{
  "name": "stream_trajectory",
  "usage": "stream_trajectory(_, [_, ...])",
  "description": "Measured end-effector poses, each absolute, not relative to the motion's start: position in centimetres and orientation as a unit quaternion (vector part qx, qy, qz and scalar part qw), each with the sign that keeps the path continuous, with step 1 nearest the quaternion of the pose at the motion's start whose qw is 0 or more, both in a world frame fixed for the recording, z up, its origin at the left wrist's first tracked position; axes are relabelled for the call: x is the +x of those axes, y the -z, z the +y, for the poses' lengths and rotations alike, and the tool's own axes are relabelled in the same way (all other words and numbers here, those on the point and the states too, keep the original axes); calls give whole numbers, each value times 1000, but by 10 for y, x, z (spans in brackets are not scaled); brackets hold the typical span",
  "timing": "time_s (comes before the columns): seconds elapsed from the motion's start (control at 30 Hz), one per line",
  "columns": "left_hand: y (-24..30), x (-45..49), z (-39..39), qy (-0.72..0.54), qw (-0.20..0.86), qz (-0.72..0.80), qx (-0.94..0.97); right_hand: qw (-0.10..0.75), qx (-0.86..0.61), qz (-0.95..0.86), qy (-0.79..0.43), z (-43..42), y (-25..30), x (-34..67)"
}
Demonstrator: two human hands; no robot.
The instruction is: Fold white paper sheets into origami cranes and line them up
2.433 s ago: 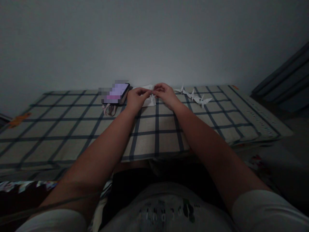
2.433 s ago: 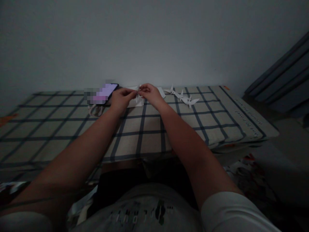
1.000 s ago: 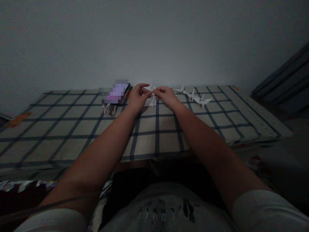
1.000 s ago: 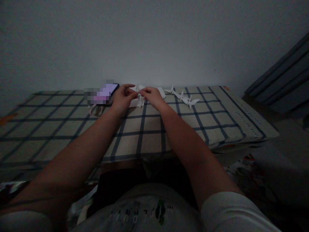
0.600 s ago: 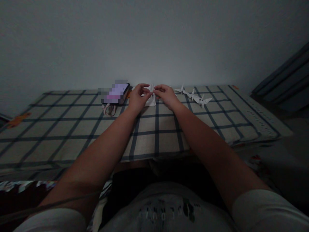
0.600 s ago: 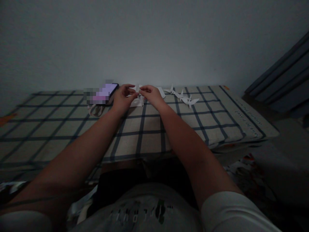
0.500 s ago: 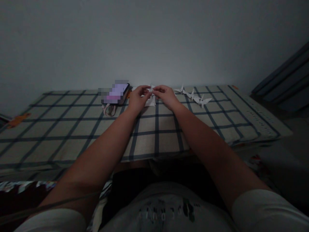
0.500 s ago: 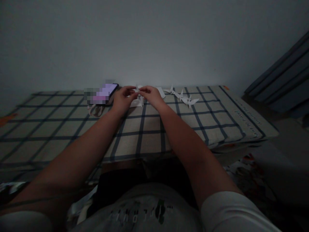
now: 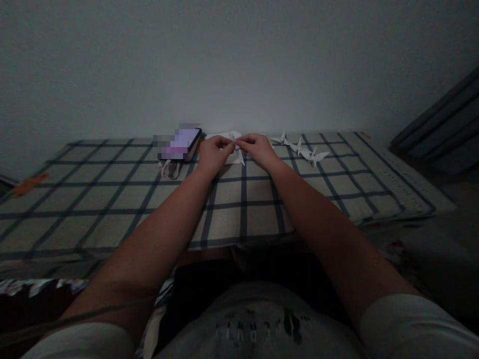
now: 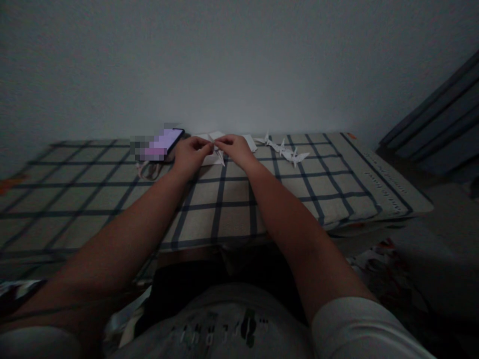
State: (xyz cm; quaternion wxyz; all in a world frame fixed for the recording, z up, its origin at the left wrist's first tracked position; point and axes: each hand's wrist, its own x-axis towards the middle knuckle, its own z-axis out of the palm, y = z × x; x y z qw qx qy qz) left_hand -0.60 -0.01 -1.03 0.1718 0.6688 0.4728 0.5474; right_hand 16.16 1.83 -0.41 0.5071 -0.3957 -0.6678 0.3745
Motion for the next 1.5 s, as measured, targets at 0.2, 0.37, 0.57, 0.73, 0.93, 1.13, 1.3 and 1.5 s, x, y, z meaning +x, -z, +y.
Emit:
stream_trajectory(0.2, [13, -5, 2, -549, 195, 482, 654, 495, -399, -678, -370, 19, 4, 162])
stream_trajectory(0.37, [15, -4, 3, -555, 243, 452, 655, 499, -384, -680, -377, 22, 7, 164])
stream_trajectory(0.57, [13, -5, 3, -572, 204, 468, 642, 500, -390, -692, -344, 14, 3, 160])
stream_trajectory(0.73, [13, -3, 4, -584, 235, 452, 631, 502, -407, -709, -281, 9, -2, 161])
stream_trajectory(0.93, [16, -1, 8, -604, 296, 413, 614, 496, -391, -744, -219, 12, 2, 162])
stream_trajectory(1.13, [18, -2, 9, -613, 285, 392, 624, 497, -396, -754, -165, 15, 3, 162])
stream_trajectory(1.3, [20, -3, 13, -617, 296, 380, 622, 490, -380, -766, -169, 12, 1, 163])
stream_trajectory(1.5, [18, -7, 17, -627, 313, 385, 600, 497, -358, -768, -188, 14, 2, 163])
